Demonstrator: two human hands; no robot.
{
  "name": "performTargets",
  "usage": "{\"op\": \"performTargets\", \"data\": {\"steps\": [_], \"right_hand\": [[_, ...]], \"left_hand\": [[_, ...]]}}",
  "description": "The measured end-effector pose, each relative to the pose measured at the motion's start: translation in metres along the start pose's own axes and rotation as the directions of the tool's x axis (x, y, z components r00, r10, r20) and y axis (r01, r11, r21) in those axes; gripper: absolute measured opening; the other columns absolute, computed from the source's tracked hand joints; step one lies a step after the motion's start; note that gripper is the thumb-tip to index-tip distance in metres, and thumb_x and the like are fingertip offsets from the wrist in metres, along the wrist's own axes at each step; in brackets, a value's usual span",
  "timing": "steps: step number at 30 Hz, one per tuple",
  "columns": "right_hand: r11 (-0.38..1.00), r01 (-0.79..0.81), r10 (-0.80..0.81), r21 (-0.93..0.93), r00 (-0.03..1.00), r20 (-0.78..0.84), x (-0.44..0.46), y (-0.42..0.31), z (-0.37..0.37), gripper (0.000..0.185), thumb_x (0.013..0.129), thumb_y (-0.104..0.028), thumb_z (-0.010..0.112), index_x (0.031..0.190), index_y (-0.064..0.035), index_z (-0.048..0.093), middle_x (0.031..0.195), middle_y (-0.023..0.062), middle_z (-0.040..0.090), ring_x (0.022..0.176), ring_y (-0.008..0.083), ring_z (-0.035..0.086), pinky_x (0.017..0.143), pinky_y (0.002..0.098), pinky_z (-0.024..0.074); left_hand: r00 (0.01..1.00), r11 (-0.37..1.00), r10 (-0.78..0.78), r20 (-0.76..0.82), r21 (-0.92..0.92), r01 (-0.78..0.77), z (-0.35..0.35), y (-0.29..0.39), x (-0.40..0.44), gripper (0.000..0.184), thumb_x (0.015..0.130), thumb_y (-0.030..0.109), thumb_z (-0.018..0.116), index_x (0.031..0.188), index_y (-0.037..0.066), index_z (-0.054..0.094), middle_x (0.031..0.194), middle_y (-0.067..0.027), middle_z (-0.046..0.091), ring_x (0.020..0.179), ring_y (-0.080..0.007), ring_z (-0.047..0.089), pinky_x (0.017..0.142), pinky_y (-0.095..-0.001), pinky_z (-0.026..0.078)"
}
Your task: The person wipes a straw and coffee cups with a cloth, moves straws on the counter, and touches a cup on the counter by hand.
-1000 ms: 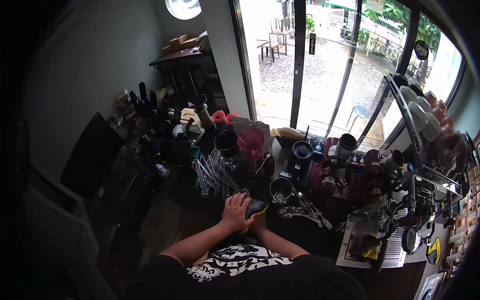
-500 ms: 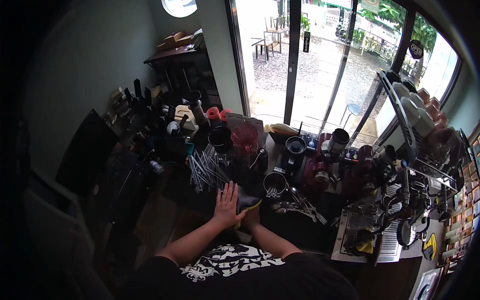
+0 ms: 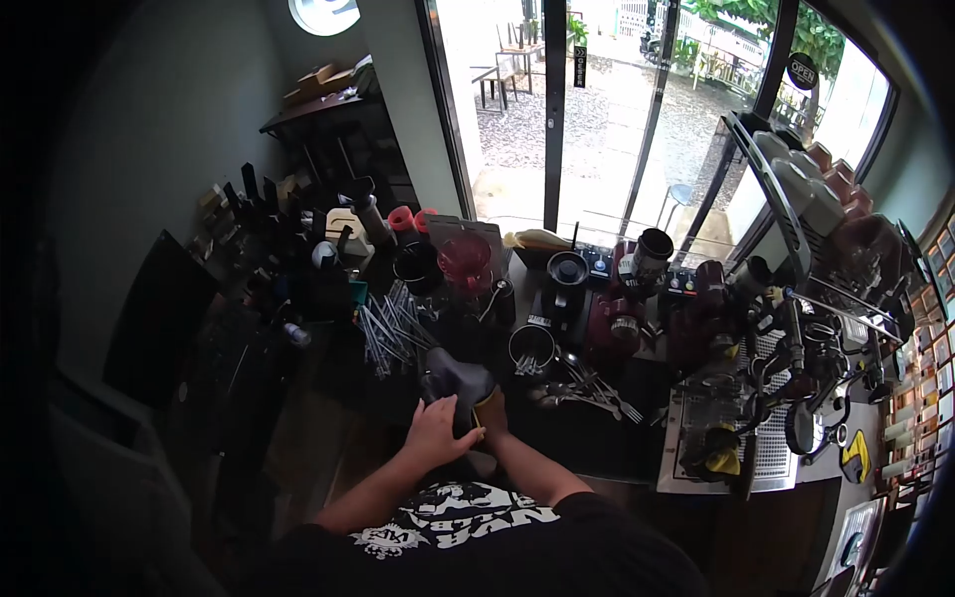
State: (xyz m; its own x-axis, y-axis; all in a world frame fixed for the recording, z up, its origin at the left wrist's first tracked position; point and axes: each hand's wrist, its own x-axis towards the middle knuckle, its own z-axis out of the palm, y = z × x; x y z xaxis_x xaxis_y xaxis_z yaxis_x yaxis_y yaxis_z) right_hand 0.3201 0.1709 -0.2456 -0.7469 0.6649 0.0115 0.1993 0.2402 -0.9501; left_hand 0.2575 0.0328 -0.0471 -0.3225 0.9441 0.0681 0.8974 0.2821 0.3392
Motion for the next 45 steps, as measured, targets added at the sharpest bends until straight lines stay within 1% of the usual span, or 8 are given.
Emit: {"op": "performTargets", "data": {"steps": [13,20,22,25,29,35,44,45], "right_hand": [[0.992,-0.117,0.111,-0.049,0.989,-0.099,-0.005,-0.020,-0.007,0.047,0.092,-0.033,0.063,0.133,-0.0101,0.052,0.142,0.0118,0.050,0.133,0.0300,0.047,0.109,0.0429,0.0380],[0.796,-0.139,0.199,-0.589,0.979,0.039,-0.028,-0.085,-0.017,0.064,0.083,-0.036,0.065,0.140,-0.0126,0.049,0.141,0.0107,0.047,0.129,0.0314,0.040,0.107,0.0432,0.0336],[0.726,0.125,-0.206,-0.676,0.978,-0.041,-0.021,-0.047,-0.006,0.072,0.076,-0.036,0.071,0.138,-0.0089,0.047,0.131,0.0120,0.047,0.120,0.0330,0.038,0.100,0.0425,0.0355],[0.876,-0.045,0.018,-0.481,0.998,-0.060,-0.018,-0.043,-0.004,0.078,0.072,-0.037,0.075,0.138,-0.0060,0.045,0.132,0.0135,0.046,0.123,0.0338,0.038,0.102,0.0429,0.0347],[0.746,0.022,-0.060,-0.665,0.998,-0.035,-0.020,-0.043,-0.003,0.074,0.074,-0.032,0.075,0.137,-0.0061,0.044,0.133,0.0140,0.045,0.125,0.0340,0.039,0.104,0.0430,0.0350],[0.905,0.014,-0.098,-0.425,0.979,-0.177,-0.016,-0.022,0.008,0.063,0.081,-0.025,0.070,0.135,-0.0050,0.044,0.132,0.0135,0.046,0.126,0.0347,0.041,0.107,0.0455,0.0355],[0.797,0.090,-0.214,-0.597,0.967,-0.140,-0.014,0.010,0.012,0.048,0.086,-0.022,0.061,0.131,-0.0069,0.050,0.131,0.0121,0.048,0.121,0.0318,0.044,0.102,0.0432,0.0390],[0.495,-0.192,0.033,-0.847,0.979,-0.202,0.005,0.032,0.037,0.050,0.091,-0.024,0.054,0.136,-0.0062,0.044,0.137,0.0136,0.043,0.128,0.0325,0.038,0.106,0.0438,0.0338]], "left_hand": [[0.871,0.978,-0.206,0.446,0.091,0.185,-0.037,0.011,0.044,0.078,0.082,0.073,0.061,0.112,0.001,0.067,0.110,-0.0154,0.071,0.106,-0.0338,0.068,0.098,-0.0549,0.046],[0.806,0.963,-0.252,0.536,0.059,0.262,-0.006,-0.006,0.070,0.083,0.077,0.075,0.065,0.110,-0.002,0.070,0.111,-0.0191,0.072,0.107,-0.0350,0.069,0.094,-0.0503,0.053],[0.808,0.966,-0.231,0.542,0.024,0.259,-0.002,-0.009,0.075,0.084,0.077,0.075,0.065,0.106,-0.003,0.072,0.109,-0.0205,0.073,0.104,-0.0347,0.070,0.090,-0.0458,0.056],[0.815,0.964,-0.237,0.528,0.026,0.263,0.004,-0.010,0.077,0.083,0.076,0.076,0.065,0.103,-0.003,0.073,0.105,-0.0199,0.073,0.101,-0.0339,0.071,0.089,-0.0428,0.056],[0.803,0.966,-0.235,0.548,0.036,0.258,0.002,-0.010,0.081,0.083,0.077,0.075,0.064,0.102,-0.003,0.073,0.104,-0.0198,0.074,0.101,-0.0338,0.071,0.089,-0.0425,0.056],[0.812,0.962,-0.245,0.530,0.029,0.272,-0.001,-0.009,0.075,0.081,0.079,0.073,0.064,0.103,-0.003,0.073,0.104,-0.0198,0.074,0.101,-0.0335,0.071,0.089,-0.0423,0.056],[0.821,0.963,-0.214,0.529,-0.027,0.269,0.001,-0.011,0.061,0.080,0.078,0.072,0.066,0.102,-0.004,0.073,0.102,-0.0226,0.073,0.098,-0.0346,0.071,0.087,-0.0431,0.057],[0.839,0.966,-0.194,0.509,-0.050,0.255,-0.003,-0.009,0.058,0.080,0.079,0.072,0.066,0.101,-0.004,0.073,0.101,-0.0235,0.073,0.097,-0.0351,0.071,0.086,-0.0431,0.056]]}}
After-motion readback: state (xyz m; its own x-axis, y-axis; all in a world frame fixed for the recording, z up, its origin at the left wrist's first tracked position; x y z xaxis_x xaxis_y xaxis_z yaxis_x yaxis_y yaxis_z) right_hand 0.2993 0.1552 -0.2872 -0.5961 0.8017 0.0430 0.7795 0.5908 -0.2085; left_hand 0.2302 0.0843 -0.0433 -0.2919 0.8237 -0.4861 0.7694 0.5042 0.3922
